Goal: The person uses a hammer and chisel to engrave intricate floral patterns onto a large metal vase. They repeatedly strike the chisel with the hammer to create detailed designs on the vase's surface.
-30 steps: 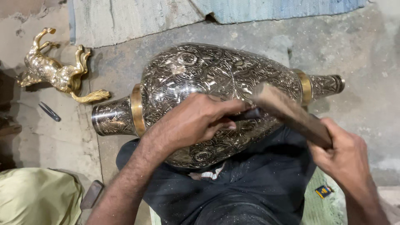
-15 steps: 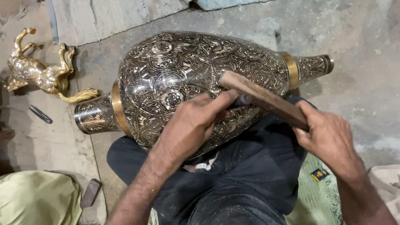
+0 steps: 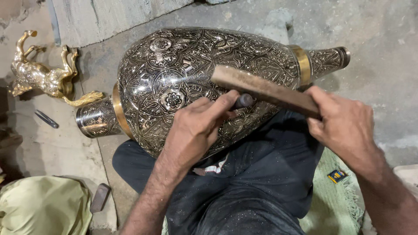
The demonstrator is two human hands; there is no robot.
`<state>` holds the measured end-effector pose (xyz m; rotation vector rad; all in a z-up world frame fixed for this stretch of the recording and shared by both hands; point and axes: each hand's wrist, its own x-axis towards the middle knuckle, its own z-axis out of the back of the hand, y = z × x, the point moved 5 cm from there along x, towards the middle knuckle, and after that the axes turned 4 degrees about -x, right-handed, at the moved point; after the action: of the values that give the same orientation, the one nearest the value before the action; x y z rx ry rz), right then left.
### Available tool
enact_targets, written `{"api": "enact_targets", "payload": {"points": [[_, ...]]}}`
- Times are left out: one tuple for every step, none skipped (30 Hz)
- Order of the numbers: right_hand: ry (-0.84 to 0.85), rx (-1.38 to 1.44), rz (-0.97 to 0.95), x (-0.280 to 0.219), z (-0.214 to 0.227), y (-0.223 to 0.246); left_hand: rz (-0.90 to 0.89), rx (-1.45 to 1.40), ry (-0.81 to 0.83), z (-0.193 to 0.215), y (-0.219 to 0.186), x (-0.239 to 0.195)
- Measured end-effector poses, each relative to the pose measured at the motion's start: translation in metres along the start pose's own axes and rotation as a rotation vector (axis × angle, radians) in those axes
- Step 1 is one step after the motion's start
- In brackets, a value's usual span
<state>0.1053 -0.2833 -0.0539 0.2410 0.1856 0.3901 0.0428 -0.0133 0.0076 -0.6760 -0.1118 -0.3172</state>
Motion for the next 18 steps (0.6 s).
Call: {"api": "enact_targets", "payload": {"points": [[0.003, 0.200, -0.057, -0.001, 0.001, -0.002, 0.024, -0.030, 0.016, 0.000, 0.002, 0.000], [0.003, 0.399, -0.114, -0.002, 0.002, -0.005, 0.045, -0.061, 0.031, -0.001, 0.003, 0.000], [0.004, 0.599, -0.171, -0.003, 0.002, -0.007, 0.066, -0.091, 0.047, -0.002, 0.005, 0.001], [-0.065, 0.471, -0.067, -0.003, 0.007, -0.003, 0.051, -0.097, 0.048, -0.001, 0.005, 0.002], [-0.133, 0.341, 0.036, -0.005, 0.012, 0.002, 0.037, -0.104, 0.048, -0.001, 0.005, 0.003], [-0.199, 0.212, 0.141, -0.007, 0.016, 0.008, 0.024, -0.108, 0.049, 0.001, 0.005, 0.003], [-0.167, 0.386, 0.071, -0.007, 0.013, 0.004, 0.081, -0.085, 0.089, -0.001, 0.007, 0.003], [-0.135, 0.558, -0.003, -0.007, 0.010, 0.001, 0.134, -0.062, 0.132, -0.002, 0.010, 0.004], [-0.103, 0.730, -0.078, -0.008, 0.005, -0.001, 0.187, -0.040, 0.174, -0.003, 0.012, 0.004], [-0.183, 0.526, 0.000, -0.009, 0.010, 0.002, 0.148, -0.046, 0.155, -0.002, 0.010, 0.006], [-0.260, 0.322, 0.078, -0.010, 0.014, 0.005, 0.108, -0.052, 0.137, 0.000, 0.007, 0.007], [-0.332, 0.117, 0.153, -0.013, 0.017, 0.010, 0.068, -0.058, 0.120, 0.002, 0.005, 0.008], [-0.280, 0.343, 0.067, -0.012, 0.012, 0.006, 0.065, -0.064, 0.118, 0.003, 0.004, 0.008], [-0.227, 0.567, -0.017, -0.010, 0.005, 0.003, 0.060, -0.069, 0.114, 0.005, 0.004, 0.009], [-0.169, 0.790, -0.101, -0.009, -0.001, 0.000, 0.055, -0.074, 0.109, 0.006, 0.004, 0.012], [-0.215, 0.615, -0.034, -0.010, 0.004, 0.003, 0.024, -0.061, 0.107, 0.007, 0.002, 0.013], [-0.258, 0.438, 0.033, -0.011, 0.008, 0.005, -0.007, -0.048, 0.106, 0.007, 0.000, 0.014], [-0.299, 0.261, 0.095, -0.013, 0.011, 0.009, -0.040, -0.036, 0.108, 0.007, -0.001, 0.015]]}}
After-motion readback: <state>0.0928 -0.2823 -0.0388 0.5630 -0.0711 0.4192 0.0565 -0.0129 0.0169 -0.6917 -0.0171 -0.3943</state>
